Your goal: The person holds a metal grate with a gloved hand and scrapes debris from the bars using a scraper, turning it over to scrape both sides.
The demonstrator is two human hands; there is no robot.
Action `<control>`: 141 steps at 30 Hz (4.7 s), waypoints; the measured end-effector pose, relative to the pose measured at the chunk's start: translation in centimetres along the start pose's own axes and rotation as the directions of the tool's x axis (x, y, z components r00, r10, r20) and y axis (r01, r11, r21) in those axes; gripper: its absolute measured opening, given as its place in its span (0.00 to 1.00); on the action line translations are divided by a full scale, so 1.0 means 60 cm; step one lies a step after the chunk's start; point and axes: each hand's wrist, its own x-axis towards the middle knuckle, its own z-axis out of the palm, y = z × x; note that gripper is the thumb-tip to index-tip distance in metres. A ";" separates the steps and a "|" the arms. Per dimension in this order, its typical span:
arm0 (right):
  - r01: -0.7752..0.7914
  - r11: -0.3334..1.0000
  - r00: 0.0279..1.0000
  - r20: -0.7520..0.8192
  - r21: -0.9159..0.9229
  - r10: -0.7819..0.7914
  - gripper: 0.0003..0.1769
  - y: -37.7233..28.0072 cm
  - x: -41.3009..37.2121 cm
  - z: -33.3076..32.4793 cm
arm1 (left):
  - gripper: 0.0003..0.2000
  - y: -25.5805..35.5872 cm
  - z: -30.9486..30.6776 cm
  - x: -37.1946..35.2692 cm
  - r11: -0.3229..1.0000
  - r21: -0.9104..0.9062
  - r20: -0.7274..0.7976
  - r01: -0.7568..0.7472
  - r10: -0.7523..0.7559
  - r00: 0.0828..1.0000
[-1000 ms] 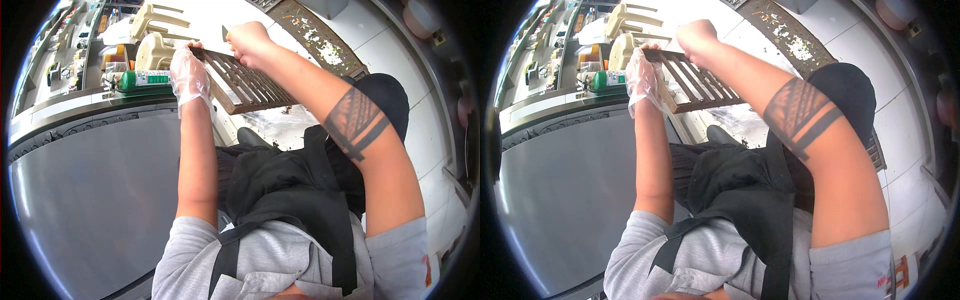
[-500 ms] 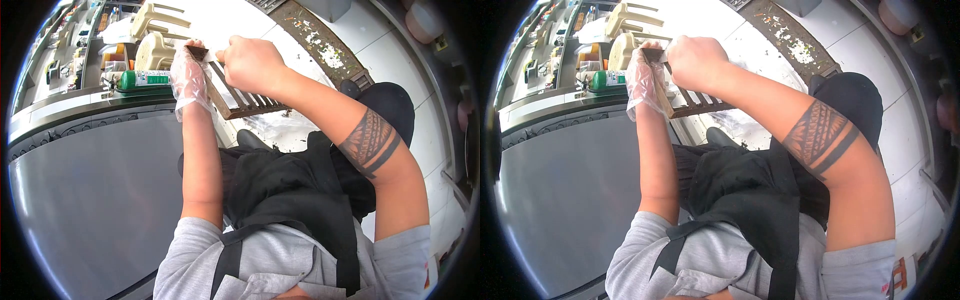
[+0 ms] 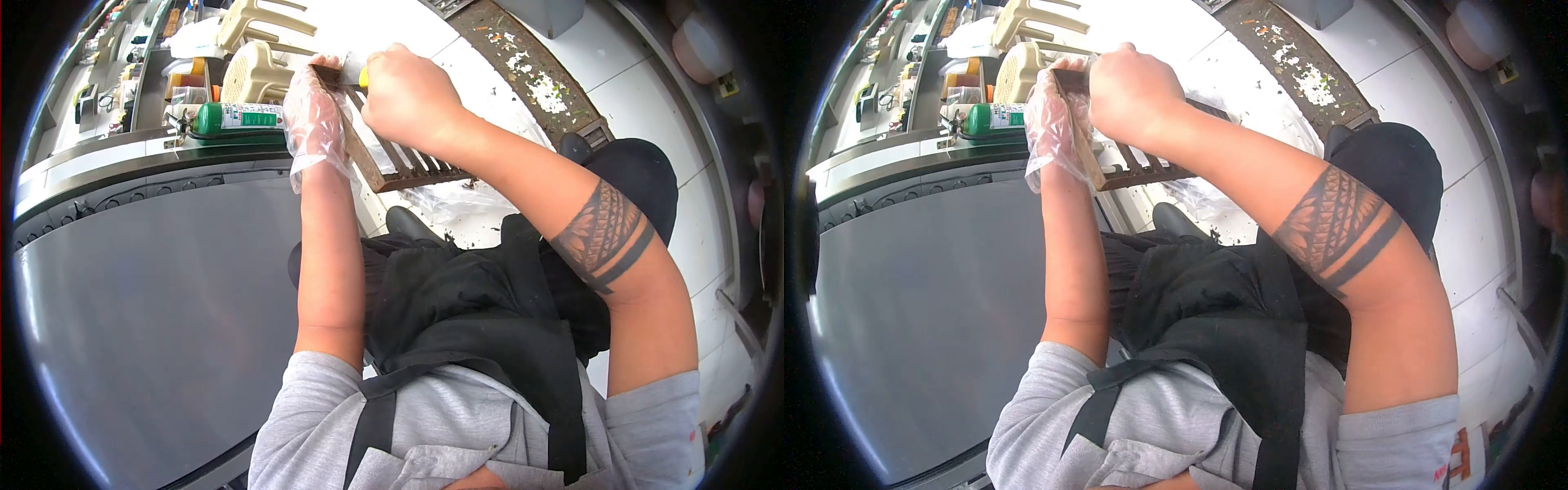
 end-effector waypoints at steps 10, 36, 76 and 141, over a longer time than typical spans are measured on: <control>0.110 0.993 0.984 -0.135 -0.035 -0.114 0.16 0.019 -0.011 0.035 | 0.14 0.009 -0.010 -0.002 0.994 0.110 -0.005 -0.008 0.009 1.000; 0.295 0.939 0.917 -0.329 0.178 -0.226 0.13 0.059 0.027 0.104 | 0.15 0.024 -0.040 -0.017 0.988 0.150 -0.031 -0.021 0.026 0.999; 0.418 0.839 0.908 -0.140 0.347 -0.395 0.16 0.047 0.082 0.058 | 0.28 0.029 -0.049 -0.037 0.915 -0.400 0.057 0.051 -0.030 0.998; 0.251 0.964 0.814 0.518 0.093 -0.262 0.21 0.027 -0.129 0.006 | 0.07 -0.026 -0.169 -0.052 0.811 -0.553 0.261 0.192 -0.051 0.964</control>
